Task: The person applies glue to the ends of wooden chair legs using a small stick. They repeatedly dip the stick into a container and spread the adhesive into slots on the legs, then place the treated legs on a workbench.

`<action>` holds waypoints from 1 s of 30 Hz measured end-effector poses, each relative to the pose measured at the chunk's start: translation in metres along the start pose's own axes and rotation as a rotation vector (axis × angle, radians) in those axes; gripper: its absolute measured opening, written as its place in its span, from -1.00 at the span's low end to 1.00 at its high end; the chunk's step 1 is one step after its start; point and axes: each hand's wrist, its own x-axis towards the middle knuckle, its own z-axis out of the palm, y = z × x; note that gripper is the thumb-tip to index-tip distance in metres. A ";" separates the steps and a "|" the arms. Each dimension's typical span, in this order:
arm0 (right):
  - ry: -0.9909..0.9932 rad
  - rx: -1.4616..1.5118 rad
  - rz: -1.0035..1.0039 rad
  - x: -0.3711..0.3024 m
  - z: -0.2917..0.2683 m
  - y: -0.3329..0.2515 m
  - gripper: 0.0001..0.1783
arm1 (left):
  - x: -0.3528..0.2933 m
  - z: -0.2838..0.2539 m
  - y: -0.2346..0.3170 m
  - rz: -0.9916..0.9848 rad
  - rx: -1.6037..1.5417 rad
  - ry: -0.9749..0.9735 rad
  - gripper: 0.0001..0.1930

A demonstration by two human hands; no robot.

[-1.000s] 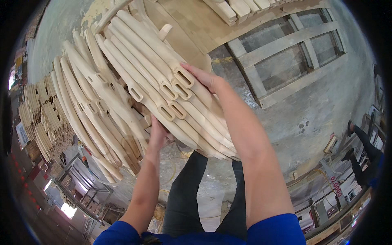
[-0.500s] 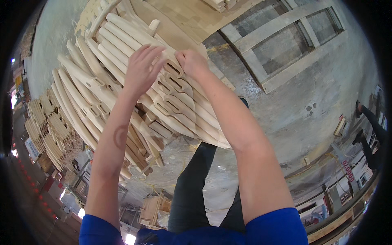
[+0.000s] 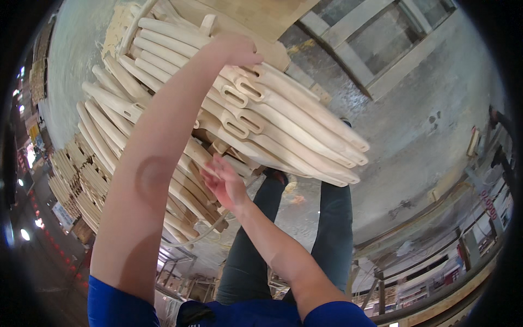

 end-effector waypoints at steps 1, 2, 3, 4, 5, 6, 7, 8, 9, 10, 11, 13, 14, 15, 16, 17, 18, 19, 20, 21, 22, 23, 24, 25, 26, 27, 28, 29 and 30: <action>-0.005 0.172 -0.102 0.018 0.017 0.002 -0.66 | 0.007 -0.002 0.000 -0.023 -0.033 -0.072 -0.48; -0.046 0.254 -0.139 0.038 0.024 0.000 -0.68 | 0.014 -0.007 0.001 -0.041 -0.059 -0.140 -0.47; -0.085 0.336 -0.183 0.059 0.028 -0.003 -0.69 | 0.020 -0.009 0.002 -0.031 -0.081 -0.182 -0.46; -0.123 0.410 -0.225 0.075 0.027 -0.006 -0.70 | 0.026 -0.009 0.004 -0.025 -0.108 -0.220 -0.44; -0.227 0.447 -0.206 0.088 0.024 -0.007 -0.72 | 0.031 -0.010 0.007 -0.019 -0.134 -0.258 -0.42; -0.333 0.482 -0.191 0.099 0.021 -0.009 -0.74 | 0.036 -0.012 0.009 -0.013 -0.129 -0.300 -0.40; -0.436 0.516 -0.165 0.105 0.024 -0.009 -0.75 | 0.039 -0.007 0.004 -0.019 -0.128 -0.347 -0.38; -0.446 0.508 -0.149 0.110 0.027 -0.011 -0.75 | 0.042 -0.003 0.001 -0.023 -0.125 -0.393 -0.34; -0.456 0.500 -0.134 0.115 0.031 -0.014 -0.75 | 0.045 0.002 0.002 -0.046 -0.122 -0.410 -0.32; -0.471 0.492 -0.113 0.119 0.034 -0.013 -0.75 | 0.048 0.007 0.000 -0.076 -0.117 -0.426 -0.30; -0.489 0.456 -0.152 0.121 0.037 -0.012 -0.79 | 0.051 0.010 -0.002 -0.107 -0.111 -0.440 -0.27; -0.532 0.427 -0.194 0.123 0.037 -0.015 -0.83 | 0.057 0.008 -0.002 -0.111 -0.149 -0.525 -0.26; -0.549 0.411 -0.224 0.123 0.034 -0.018 -0.85 | 0.059 0.006 0.002 -0.104 -0.169 -0.567 -0.25; -0.525 0.410 -0.222 0.120 0.031 -0.020 -0.86 | 0.059 0.006 0.008 -0.074 -0.128 -0.516 -0.26; -0.503 0.403 -0.209 0.112 0.029 -0.019 -0.87 | 0.055 0.009 0.010 -0.055 -0.094 -0.462 -0.27; -0.483 0.394 -0.198 0.103 0.026 -0.019 -0.88 | 0.053 0.008 0.013 -0.034 -0.059 -0.405 -0.27; -0.492 0.390 -0.213 0.096 0.024 -0.022 -0.87 | 0.053 0.004 0.018 -0.037 -0.071 -0.412 -0.25; -0.487 0.385 -0.229 0.085 0.019 -0.025 -0.85 | 0.051 0.001 0.027 -0.035 -0.091 -0.427 -0.22; -0.485 0.380 -0.245 0.072 0.013 -0.028 -0.83 | 0.048 -0.002 0.036 -0.033 -0.111 -0.439 -0.20; -0.422 0.226 -0.287 0.057 0.008 -0.029 -0.65 | 0.042 -0.003 0.046 -0.020 -0.131 -0.429 -0.14; -0.417 0.231 -0.281 0.041 0.003 -0.035 -0.58 | 0.035 -0.006 0.058 0.001 -0.151 -0.411 -0.09; -0.420 0.237 -0.282 0.028 -0.002 -0.043 -0.51 | 0.028 -0.013 0.072 0.024 -0.165 -0.387 -0.04; -0.423 0.243 -0.282 0.015 -0.007 -0.049 -0.45 | 0.021 -0.022 0.085 0.024 -0.188 -0.411 0.00; -0.412 0.197 -0.295 0.000 -0.010 -0.055 -0.31 | 0.013 -0.032 0.101 0.027 -0.209 -0.435 0.03; -0.419 0.233 -0.342 -0.014 -0.014 -0.062 -0.30 | 0.003 -0.042 0.123 0.045 -0.224 -0.467 0.07; -0.427 0.271 -0.391 -0.028 -0.017 -0.069 -0.30 | -0.007 -0.056 0.137 0.113 -0.255 -0.474 0.09; -0.452 0.303 -0.414 -0.044 -0.016 -0.068 -0.29 | -0.017 -0.062 0.143 0.068 -0.298 -0.498 0.08; -0.290 0.306 -0.402 -0.060 -0.014 -0.063 -0.27 | -0.026 -0.060 0.145 0.009 -0.344 -0.520 0.07; -0.238 0.308 -0.431 -0.074 -0.015 -0.060 -0.27 | -0.034 -0.060 0.149 0.010 -0.416 -0.530 0.04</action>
